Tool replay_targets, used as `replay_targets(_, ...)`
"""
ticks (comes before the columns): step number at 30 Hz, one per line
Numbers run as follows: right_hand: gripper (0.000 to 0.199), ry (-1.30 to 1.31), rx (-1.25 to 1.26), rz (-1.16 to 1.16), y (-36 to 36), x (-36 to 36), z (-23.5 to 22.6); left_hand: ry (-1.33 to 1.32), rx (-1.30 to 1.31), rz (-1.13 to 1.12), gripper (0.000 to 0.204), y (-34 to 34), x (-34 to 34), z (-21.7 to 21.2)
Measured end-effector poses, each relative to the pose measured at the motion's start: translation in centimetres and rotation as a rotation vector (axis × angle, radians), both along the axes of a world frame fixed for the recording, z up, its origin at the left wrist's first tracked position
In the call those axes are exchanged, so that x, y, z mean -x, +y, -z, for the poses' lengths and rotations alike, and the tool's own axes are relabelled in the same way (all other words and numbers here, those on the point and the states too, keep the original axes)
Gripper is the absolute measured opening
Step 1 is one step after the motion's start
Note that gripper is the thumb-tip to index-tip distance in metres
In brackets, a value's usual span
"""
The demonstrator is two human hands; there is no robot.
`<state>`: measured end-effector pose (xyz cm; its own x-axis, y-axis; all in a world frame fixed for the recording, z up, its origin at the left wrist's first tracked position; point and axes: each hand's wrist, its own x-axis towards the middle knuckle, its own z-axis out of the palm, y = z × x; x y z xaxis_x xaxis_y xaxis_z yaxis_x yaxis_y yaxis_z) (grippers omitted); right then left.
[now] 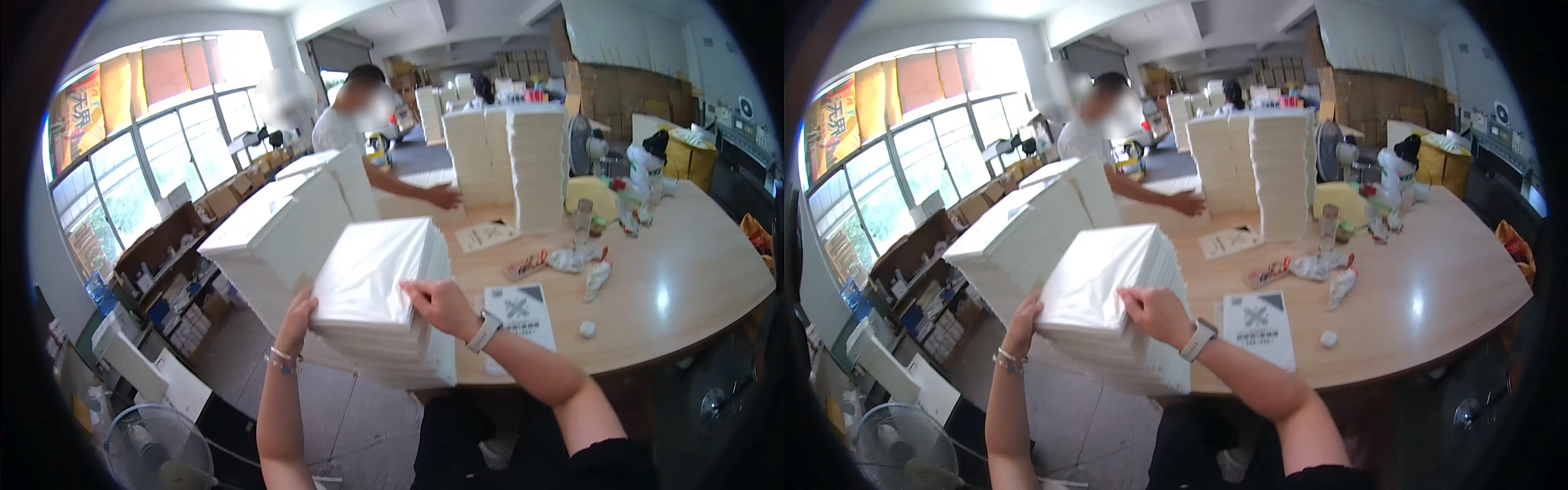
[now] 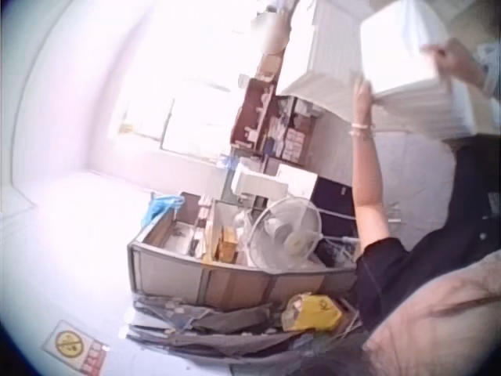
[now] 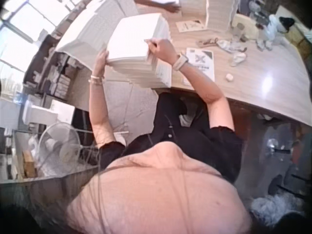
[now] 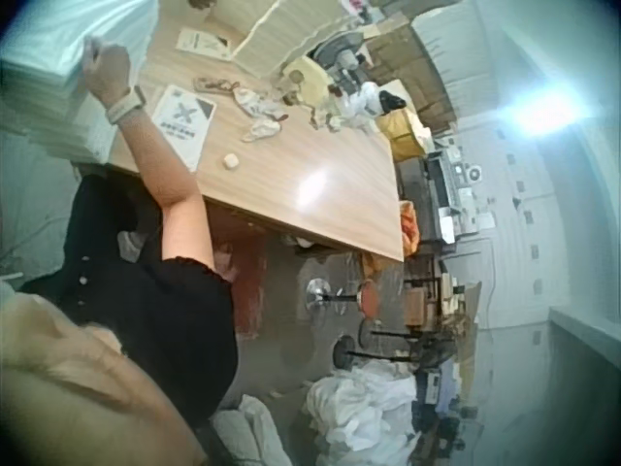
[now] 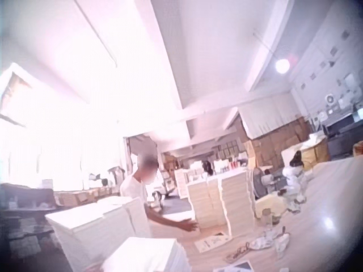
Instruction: The person repeatedly picks up a single white paper sheet from a large stack on the left and places it onto a smaller stack on the right. The person continues this repetitive stacking action throughout the clip, gradually building the smaller stack.
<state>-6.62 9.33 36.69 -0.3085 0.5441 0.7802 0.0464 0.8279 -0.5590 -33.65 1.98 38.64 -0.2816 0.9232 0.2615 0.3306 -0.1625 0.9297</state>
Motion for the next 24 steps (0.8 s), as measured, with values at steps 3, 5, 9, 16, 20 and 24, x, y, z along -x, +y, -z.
replay_targets(3,0.026,0.073,0.193,-0.164,0.1,-0.6,0.4,-0.102,-0.134,-0.082,0.049,-0.1,0.1,1.2)
replay_targets(5,0.027,0.288,0.527,-0.378,-0.4,-2.3,2.0,-0.124,-0.371,-0.231,0.047,-1.2,-1.4,1.5)
replay_targets(9,0.028,0.155,0.836,-0.285,-3.6,-8.7,12.9,-0.047,-0.750,-0.459,0.032,-6.0,-3.8,4.6)
replay_targets(16,0.027,-0.489,1.199,0.012,-11.6,-27.6,16.4,-0.224,-0.026,-0.218,0.009,-11.9,-8.7,23.4)
replay_targets(20,0.020,0.044,0.547,0.245,-15.0,-32.0,3.9,-0.086,0.181,0.016,0.012,-14.6,-12.2,26.9)
replay_targets(24,0.027,0.111,-0.610,0.468,-26.8,-36.1,-10.4,-0.102,0.293,0.319,0.015,-13.7,-19.1,23.8)
